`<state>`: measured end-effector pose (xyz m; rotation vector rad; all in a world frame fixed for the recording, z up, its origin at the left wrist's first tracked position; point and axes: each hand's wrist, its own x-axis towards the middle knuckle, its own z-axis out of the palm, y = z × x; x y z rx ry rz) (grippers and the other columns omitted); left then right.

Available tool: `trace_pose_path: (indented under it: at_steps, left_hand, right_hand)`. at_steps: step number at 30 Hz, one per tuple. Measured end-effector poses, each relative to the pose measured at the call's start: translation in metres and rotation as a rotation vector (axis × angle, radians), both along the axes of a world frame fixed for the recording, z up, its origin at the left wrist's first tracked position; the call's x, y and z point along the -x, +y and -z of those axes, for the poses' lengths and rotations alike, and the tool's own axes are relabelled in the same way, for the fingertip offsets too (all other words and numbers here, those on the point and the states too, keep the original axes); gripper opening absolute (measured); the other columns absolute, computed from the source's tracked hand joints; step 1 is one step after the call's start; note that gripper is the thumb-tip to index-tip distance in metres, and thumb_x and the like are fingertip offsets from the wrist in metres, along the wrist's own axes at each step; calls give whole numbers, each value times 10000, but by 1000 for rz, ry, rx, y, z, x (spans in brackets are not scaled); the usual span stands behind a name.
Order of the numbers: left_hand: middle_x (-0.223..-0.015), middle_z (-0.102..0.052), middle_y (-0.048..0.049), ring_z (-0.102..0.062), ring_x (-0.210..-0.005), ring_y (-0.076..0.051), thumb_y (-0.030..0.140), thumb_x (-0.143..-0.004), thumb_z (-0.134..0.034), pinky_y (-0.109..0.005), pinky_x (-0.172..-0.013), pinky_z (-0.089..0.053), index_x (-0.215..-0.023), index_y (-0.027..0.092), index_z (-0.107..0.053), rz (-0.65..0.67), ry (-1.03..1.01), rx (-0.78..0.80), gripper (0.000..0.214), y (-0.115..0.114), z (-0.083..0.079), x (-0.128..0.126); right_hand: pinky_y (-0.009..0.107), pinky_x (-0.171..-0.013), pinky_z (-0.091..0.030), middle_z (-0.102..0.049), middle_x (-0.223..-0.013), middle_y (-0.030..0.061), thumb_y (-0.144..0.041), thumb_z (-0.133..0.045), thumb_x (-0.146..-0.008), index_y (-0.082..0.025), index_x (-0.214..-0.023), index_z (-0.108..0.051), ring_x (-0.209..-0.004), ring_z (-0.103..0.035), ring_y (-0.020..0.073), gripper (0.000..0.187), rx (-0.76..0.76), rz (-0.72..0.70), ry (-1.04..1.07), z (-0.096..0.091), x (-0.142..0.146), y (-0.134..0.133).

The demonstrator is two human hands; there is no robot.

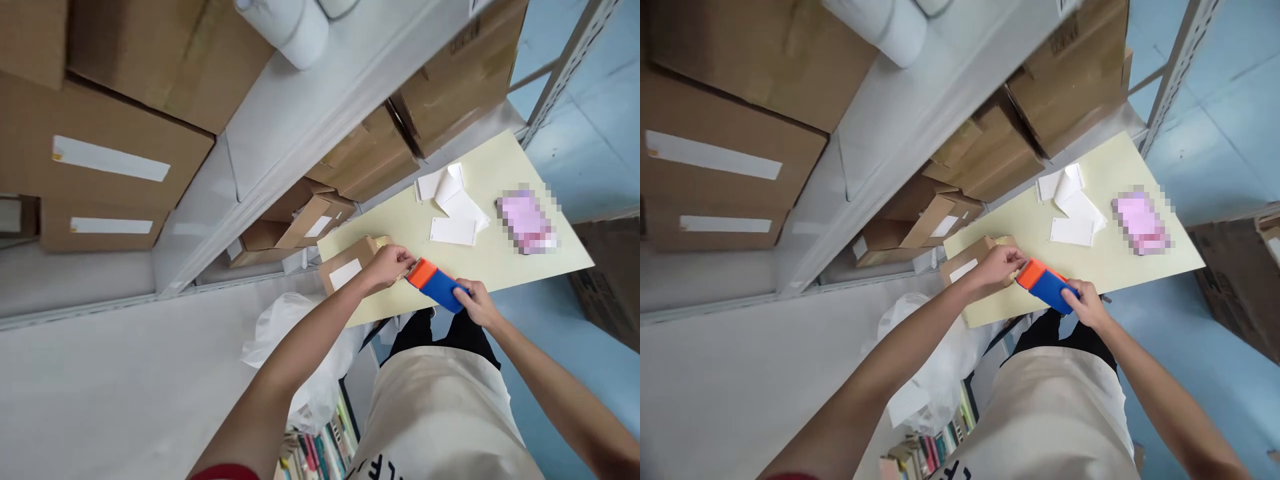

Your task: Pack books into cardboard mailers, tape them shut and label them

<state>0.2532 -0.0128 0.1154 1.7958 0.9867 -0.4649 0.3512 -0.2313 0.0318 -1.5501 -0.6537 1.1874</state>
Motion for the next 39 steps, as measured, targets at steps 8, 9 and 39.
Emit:
trace_pose_path:
  at_steps: [8,9,39]
  left_hand:
    - [-573,-640,-6,-555,-556,-126,415,-754,-634,-233,-552,-376,-603,149,-676,402,300,-91,309,57,31,-29]
    - [-552,-626,-3,-550,-546,-127,425,-755,-635,-237,-556,-375,-584,156,-671,460,336,-101,321,63,36,-27]
    - [-1386,-577,-148,-497,-1303,-350,631,-579,-755,-491,-1167,-185,-1271,152,-614,1212,272,-301,853,93,36,57]
  right_hand:
    - [254,-446,-319,-473,-475,-18,-860,-578,-610,-193,-539,-538,-451,-381,102,672,195,343,651,31,37,39]
    - [257,-449,-335,-501,-480,-11,-854,-580,-616,-189,-554,-564,-453,-405,110,668,221,346,701,34,46,36]
    - [353,-774,-538,-757,-832,70,-770,-636,-670,-205,-802,-738,-815,-689,249,589,358,346,1024,54,111,22]
